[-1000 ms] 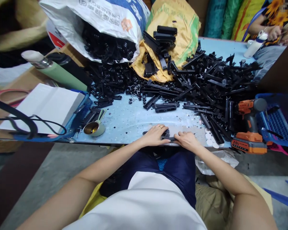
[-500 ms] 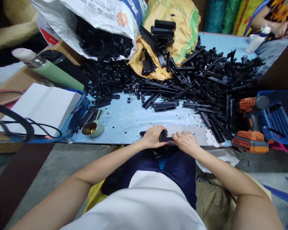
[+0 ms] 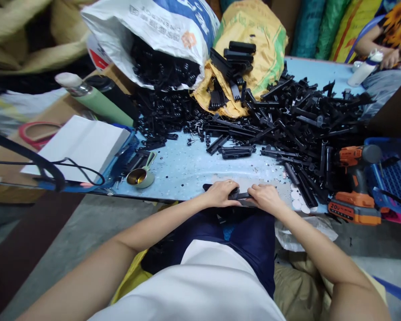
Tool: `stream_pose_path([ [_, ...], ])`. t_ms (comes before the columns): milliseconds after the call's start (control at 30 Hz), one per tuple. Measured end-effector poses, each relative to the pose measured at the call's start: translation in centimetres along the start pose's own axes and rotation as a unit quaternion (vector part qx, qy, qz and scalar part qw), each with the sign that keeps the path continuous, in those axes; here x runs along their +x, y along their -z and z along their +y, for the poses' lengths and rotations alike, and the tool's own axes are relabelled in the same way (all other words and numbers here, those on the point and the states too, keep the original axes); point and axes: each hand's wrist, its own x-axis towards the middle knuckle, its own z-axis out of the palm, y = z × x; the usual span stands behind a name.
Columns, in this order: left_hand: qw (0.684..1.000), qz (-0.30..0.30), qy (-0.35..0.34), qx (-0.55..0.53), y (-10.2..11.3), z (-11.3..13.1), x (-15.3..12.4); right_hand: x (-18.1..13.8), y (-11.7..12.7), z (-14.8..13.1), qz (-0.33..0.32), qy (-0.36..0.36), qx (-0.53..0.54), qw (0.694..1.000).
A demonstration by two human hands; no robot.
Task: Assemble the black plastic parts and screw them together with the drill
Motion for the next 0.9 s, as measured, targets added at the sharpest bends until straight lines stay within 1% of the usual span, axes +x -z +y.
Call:
stream_pose_path([
  [33,1.0,0.001,0.002,-0.006,0.5,-0.4,0.6,0.0,-0.8,0.7,0.015,0.005,0.004,1.0],
  [67,0.999,0.021,0.024,-0.01,1.3,-1.2,1.2,-0.2,-1.6,1.3,0.031,0.008,0.006,0.999],
  [100,0.996,0.06,0.072,-0.008,2.2,-2.3,1.7,-0.3,-2.3,1.9,0.048,0.009,0.008,0.999],
  [133,0.984,0.109,0.142,-0.002,3.3,-3.7,2.2,-0.6,-3.0,2.5,0.064,0.012,0.011,0.998],
  [167,0.958,0.161,0.236,0.013,4.5,-5.4,2.5,-0.8,-3.5,2.9,0.082,0.016,0.017,0.996],
  [200,0.923,0.198,0.327,0.04,5.7,-7.2,2.7,-1.0,-3.8,3.2,0.1,0.02,0.028,0.994],
  [233,0.89,0.214,0.398,0.066,6.7,-8.9,2.8,-1.1,-4.0,3.5,0.121,0.023,0.041,0.991],
  [267,0.868,0.204,0.444,0.081,7.5,-10.5,2.7,-0.9,-3.9,3.7,0.144,0.022,0.055,0.988],
  [300,0.859,0.186,0.468,0.091,8.1,-11.8,2.5,-0.5,-3.7,4.0,0.168,0.018,0.068,0.983],
  [333,0.858,0.168,0.476,0.097,8.4,-12.8,2.3,0.3,-3.3,4.2,0.189,0.009,0.078,0.979],
  [400,0.87,0.154,0.459,0.097,8.3,-13.5,1.6,3.0,-2.2,4.7,0.217,-0.012,0.086,0.972],
  [433,0.877,0.164,0.442,0.093,8.0,-13.4,1.2,4.8,-1.6,5.0,0.221,-0.022,0.086,0.971],
  [500,0.89,0.206,0.399,0.077,7.1,-12.3,0.3,9.0,-0.2,5.7,0.209,-0.037,0.08,0.974],
  [567,0.904,0.256,0.337,0.059,6.1,-10.4,-0.8,13.3,1.1,6.2,0.173,-0.044,0.05,0.983],
  [600,0.913,0.275,0.297,0.051,5.7,-9.4,-1.4,15.3,1.7,6.4,0.145,-0.037,0.023,0.988],
  [667,0.932,0.29,0.212,0.039,4.9,-7.3,-2.7,18.5,2.6,6.6,0.084,-0.009,-0.023,0.996],
  [733,0.951,0.273,0.142,0.034,4.2,-5.4,-3.7,20.5,3.1,6.7,0.042,0.017,-0.041,0.998],
  [800,0.965,0.237,0.101,0.044,3.8,-4.1,-4.4,21.4,3.3,6.7,0.025,0.031,-0.039,0.998],
  [867,0.975,0.198,0.08,0.066,3.5,-3.3,-4.7,21.1,3.4,6.7,0.036,0.037,-0.032,0.998],
  [900,0.977,0.183,0.072,0.08,3.5,-3.1,-4.7,20.7,3.5,6.7,0.059,0.035,-0.019,0.997],
])
